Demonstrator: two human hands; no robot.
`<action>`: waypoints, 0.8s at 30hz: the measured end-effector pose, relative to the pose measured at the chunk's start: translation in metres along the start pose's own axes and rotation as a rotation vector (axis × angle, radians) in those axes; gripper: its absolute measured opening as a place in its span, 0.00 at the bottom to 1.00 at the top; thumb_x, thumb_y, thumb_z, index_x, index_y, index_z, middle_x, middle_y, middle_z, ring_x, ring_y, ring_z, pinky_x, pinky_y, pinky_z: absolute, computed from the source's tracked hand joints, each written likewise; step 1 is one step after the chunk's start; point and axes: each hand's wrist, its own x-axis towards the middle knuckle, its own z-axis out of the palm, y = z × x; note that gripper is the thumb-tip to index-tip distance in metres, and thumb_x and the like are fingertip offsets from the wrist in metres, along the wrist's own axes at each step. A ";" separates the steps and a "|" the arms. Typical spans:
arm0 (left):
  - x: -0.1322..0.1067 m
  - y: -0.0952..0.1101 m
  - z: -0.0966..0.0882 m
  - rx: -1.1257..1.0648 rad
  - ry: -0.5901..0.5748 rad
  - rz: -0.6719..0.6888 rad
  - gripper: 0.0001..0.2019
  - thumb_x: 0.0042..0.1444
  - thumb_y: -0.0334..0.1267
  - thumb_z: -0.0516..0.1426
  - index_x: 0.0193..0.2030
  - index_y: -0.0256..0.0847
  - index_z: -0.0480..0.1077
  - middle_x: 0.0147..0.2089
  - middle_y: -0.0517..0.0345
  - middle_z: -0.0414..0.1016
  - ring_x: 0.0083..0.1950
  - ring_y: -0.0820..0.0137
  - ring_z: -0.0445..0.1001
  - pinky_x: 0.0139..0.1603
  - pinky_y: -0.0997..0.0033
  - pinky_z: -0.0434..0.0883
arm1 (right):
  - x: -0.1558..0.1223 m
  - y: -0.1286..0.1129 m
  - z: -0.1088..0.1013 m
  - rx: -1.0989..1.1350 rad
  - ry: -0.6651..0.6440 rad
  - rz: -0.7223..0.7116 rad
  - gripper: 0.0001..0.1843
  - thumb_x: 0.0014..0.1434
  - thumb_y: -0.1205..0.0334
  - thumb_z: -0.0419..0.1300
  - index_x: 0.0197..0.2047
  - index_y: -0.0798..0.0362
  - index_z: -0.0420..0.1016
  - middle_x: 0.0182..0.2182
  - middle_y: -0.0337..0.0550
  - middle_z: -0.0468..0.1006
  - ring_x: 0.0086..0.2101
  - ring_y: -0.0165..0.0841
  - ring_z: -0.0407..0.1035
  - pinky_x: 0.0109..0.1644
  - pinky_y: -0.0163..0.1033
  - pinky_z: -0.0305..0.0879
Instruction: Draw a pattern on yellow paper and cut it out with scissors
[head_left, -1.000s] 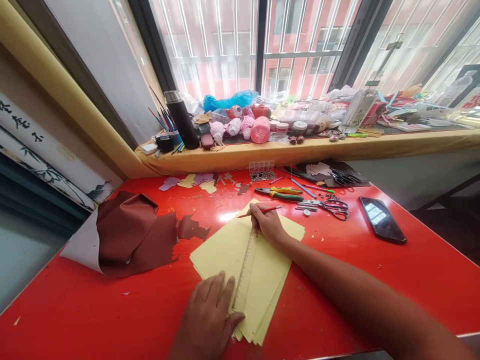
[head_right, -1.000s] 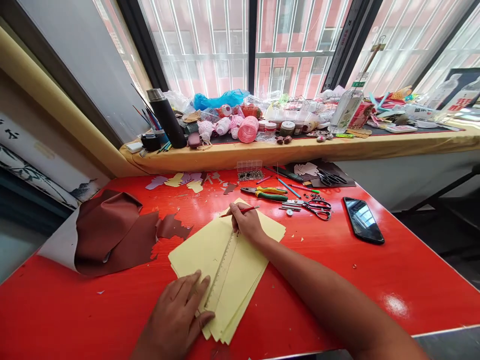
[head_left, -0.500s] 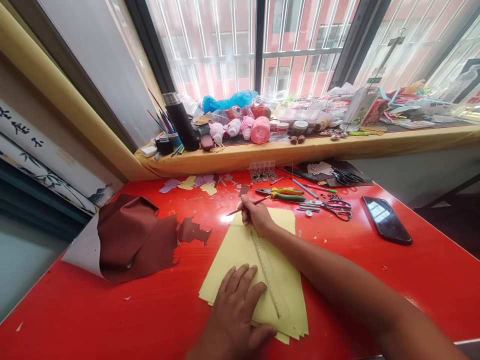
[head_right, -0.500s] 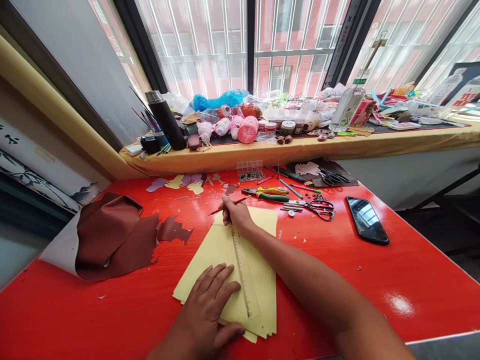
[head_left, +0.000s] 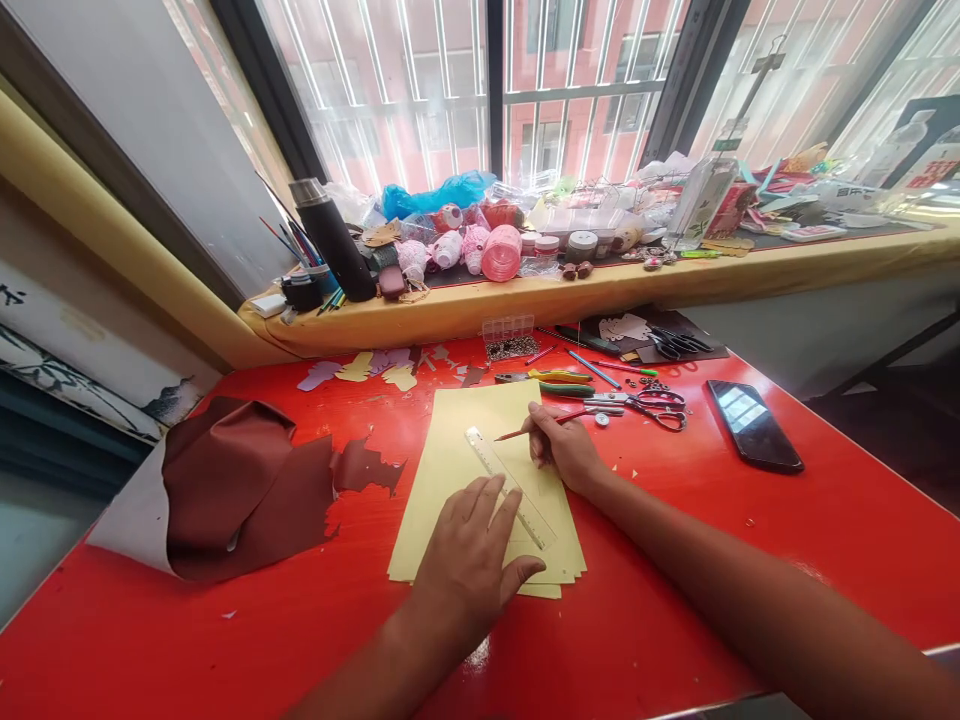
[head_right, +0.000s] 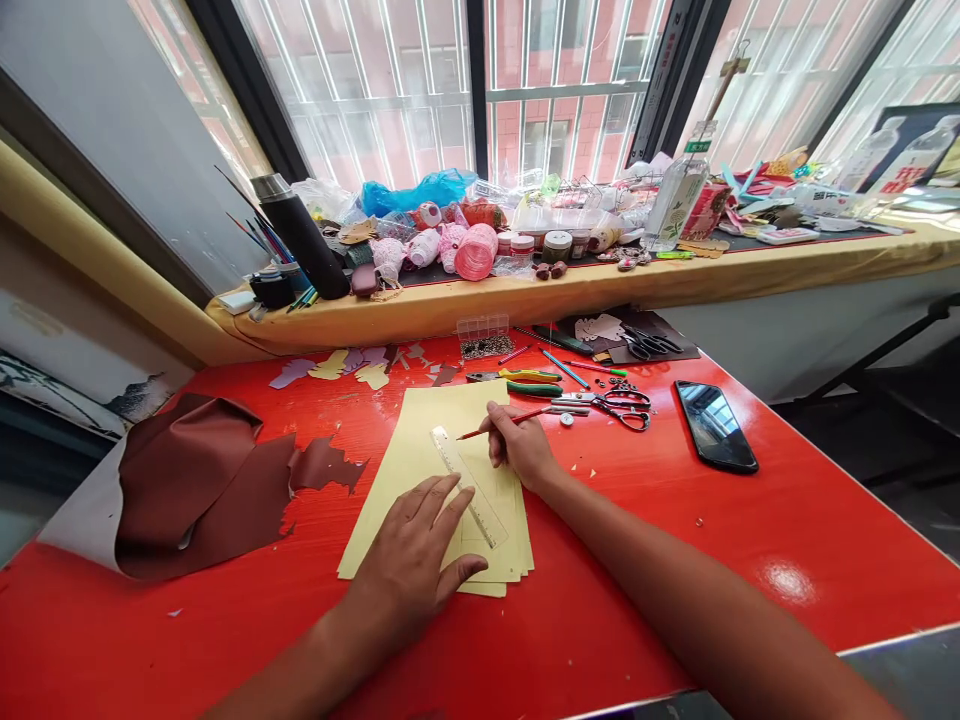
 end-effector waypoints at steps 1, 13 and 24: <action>0.005 0.000 0.000 -0.010 -0.007 0.040 0.35 0.71 0.62 0.55 0.74 0.39 0.67 0.75 0.40 0.69 0.74 0.49 0.68 0.72 0.45 0.68 | 0.000 0.001 -0.004 0.015 0.020 -0.002 0.29 0.64 0.32 0.64 0.29 0.51 0.75 0.13 0.31 0.68 0.13 0.28 0.61 0.17 0.33 0.56; -0.007 -0.019 -0.020 -0.479 -0.205 0.352 0.11 0.74 0.46 0.58 0.53 0.41 0.75 0.66 0.46 0.79 0.74 0.58 0.70 0.75 0.55 0.70 | -0.002 0.007 -0.010 0.003 -0.062 0.005 0.28 0.65 0.34 0.63 0.31 0.52 0.78 0.15 0.33 0.71 0.14 0.28 0.63 0.17 0.33 0.56; -0.032 -0.049 -0.020 -0.163 -0.083 0.158 0.19 0.74 0.34 0.53 0.68 0.39 0.72 0.67 0.44 0.77 0.67 0.54 0.75 0.67 0.50 0.76 | -0.006 -0.001 -0.009 -0.089 -0.087 0.017 0.28 0.65 0.32 0.63 0.31 0.51 0.78 0.16 0.33 0.71 0.15 0.29 0.65 0.17 0.34 0.54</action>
